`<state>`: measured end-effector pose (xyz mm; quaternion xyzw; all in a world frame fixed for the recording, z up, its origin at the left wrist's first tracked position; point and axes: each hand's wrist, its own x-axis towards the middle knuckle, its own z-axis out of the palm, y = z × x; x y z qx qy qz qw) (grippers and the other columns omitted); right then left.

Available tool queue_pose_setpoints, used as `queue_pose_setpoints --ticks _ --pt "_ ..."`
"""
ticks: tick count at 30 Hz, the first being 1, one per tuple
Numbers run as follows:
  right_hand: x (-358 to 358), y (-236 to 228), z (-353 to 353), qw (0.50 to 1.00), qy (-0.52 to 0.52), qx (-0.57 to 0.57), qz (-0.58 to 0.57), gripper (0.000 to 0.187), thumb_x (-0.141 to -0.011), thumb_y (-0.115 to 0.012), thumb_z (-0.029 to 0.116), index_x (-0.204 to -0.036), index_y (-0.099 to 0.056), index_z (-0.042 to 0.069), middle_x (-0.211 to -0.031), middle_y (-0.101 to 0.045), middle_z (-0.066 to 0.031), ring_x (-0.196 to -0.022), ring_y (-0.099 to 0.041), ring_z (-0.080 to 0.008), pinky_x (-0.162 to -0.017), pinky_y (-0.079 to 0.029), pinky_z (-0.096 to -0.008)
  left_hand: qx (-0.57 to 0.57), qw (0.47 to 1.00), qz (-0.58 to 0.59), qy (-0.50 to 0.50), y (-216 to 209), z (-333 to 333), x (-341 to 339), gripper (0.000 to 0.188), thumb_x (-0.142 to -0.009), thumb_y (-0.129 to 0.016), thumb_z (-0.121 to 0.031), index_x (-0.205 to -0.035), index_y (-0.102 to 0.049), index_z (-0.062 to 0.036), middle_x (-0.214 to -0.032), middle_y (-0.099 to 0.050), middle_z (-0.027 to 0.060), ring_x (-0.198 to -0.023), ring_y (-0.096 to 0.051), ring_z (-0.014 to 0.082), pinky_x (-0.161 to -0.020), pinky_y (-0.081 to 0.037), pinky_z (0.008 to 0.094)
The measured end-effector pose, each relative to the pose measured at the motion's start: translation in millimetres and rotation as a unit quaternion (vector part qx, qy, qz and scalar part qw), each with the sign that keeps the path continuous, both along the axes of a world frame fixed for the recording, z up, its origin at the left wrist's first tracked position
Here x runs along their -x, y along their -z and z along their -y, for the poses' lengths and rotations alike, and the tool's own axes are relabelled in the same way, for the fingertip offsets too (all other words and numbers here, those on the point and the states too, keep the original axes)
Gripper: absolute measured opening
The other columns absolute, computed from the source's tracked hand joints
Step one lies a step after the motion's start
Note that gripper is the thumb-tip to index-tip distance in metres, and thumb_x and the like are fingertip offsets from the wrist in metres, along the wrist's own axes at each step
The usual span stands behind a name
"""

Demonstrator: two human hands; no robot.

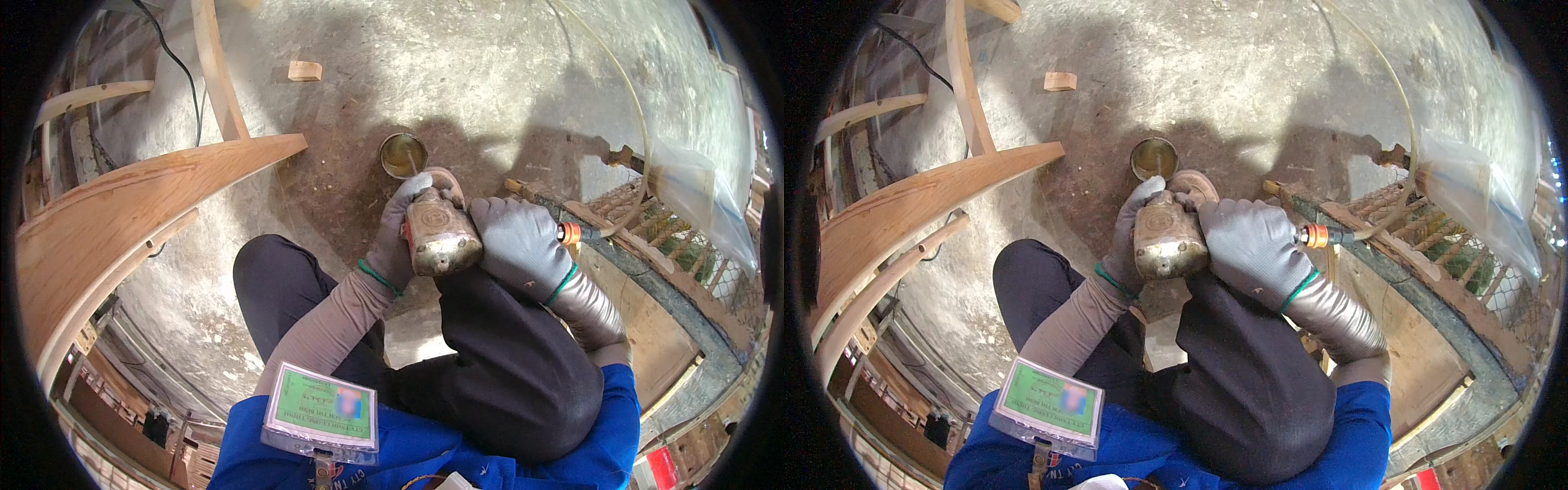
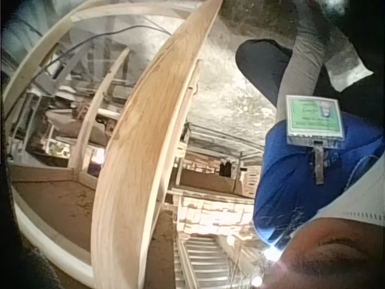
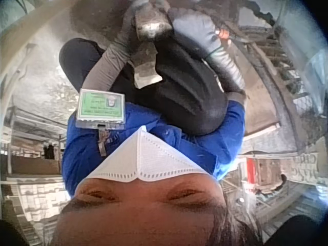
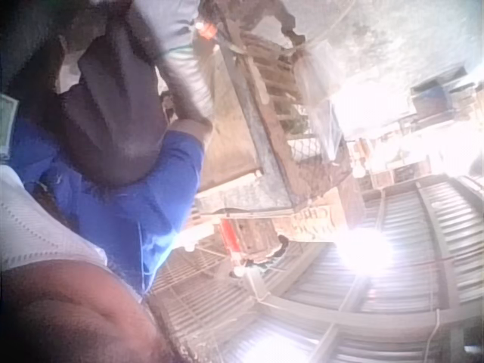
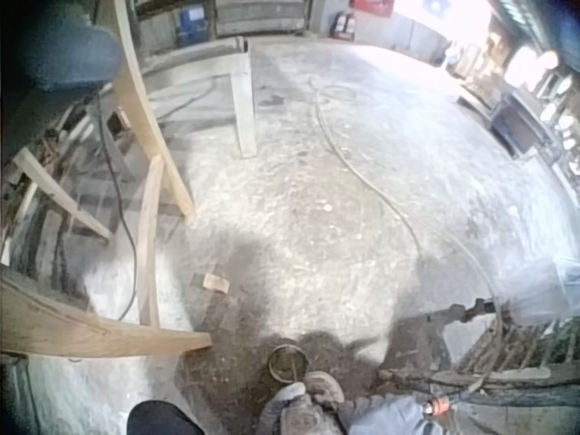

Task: The person pours liquids into a can, mixes them with a power tool, and then applies the mixture to wooden chair parts using a brush. The person works on multiple chair parts in a workshop setting.

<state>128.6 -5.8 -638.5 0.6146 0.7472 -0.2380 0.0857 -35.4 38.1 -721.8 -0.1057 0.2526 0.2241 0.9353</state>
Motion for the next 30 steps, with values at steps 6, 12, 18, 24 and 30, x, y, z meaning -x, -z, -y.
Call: queue_pose_setpoints --ticks 6,12,18,24,30 --pt "6 -2 4 0.999 -0.011 0.039 -0.013 0.022 -0.075 -0.06 0.025 -0.085 -0.053 0.006 -0.074 -0.058 -0.0105 -0.068 -0.062 -0.028 -0.06 -0.048 -0.0393 0.055 0.998 -0.035 0.019 -4 13 15 0.031 -0.091 -0.057 -0.033 -0.104 -0.056 -0.0059 -0.095 -0.06 0.0076 -0.091 -0.062 0.0195 -0.088 -0.052 0.0359" --pt "9 -1 1 0.999 -0.034 0.001 0.025 0.021 -0.075 -0.059 0.025 -0.083 -0.052 0.007 -0.072 -0.057 -0.0098 -0.065 -0.061 -0.0259 -0.056 -0.047 -0.038 0.069 0.998 -0.004 0.005 -1 7 13 0.031 -0.09 -0.059 -0.032 -0.107 -0.056 -0.0058 -0.097 -0.061 0.0082 -0.092 -0.063 0.0211 -0.086 -0.054 0.0374" --pt "2 -6 -1 1.0 -0.03 -0.004 0.002 0.017 -0.078 -0.056 0.021 -0.084 -0.056 0.005 -0.068 -0.059 -0.0099 -0.061 -0.062 -0.0255 -0.052 -0.048 -0.0376 0.094 0.996 -0.006 -0.008 -2 12 8 0.031 -0.091 -0.058 -0.031 -0.107 -0.056 -0.0048 -0.096 -0.061 0.009 -0.091 -0.063 0.0216 -0.084 -0.054 0.0379" --pt "2 -2 2 1.0 -0.023 0.007 0.002 0.019 -0.077 -0.058 0.023 -0.084 -0.054 0.005 -0.069 -0.058 -0.0098 -0.062 -0.061 -0.0258 -0.056 -0.048 -0.0381 0.055 0.998 -0.011 -0.002 3 15 8 0.034 -0.092 -0.056 -0.032 -0.109 -0.055 -0.0033 -0.097 -0.061 0.0106 -0.092 -0.062 0.0222 -0.085 -0.054 0.0382" --pt "-2 -7 1 1.0 0.001 -0.011 -0.018 0.019 -0.074 -0.059 0.023 -0.082 -0.053 0.006 -0.07 -0.057 -0.0091 -0.063 -0.061 -0.0256 -0.057 -0.047 -0.0379 0.064 0.998 0.014 0.005 9 13 2 0.038 -0.092 -0.055 -0.035 -0.113 -0.053 -0.0021 -0.1 -0.06 0.0112 -0.096 -0.061 0.0229 -0.088 -0.052 0.0382"
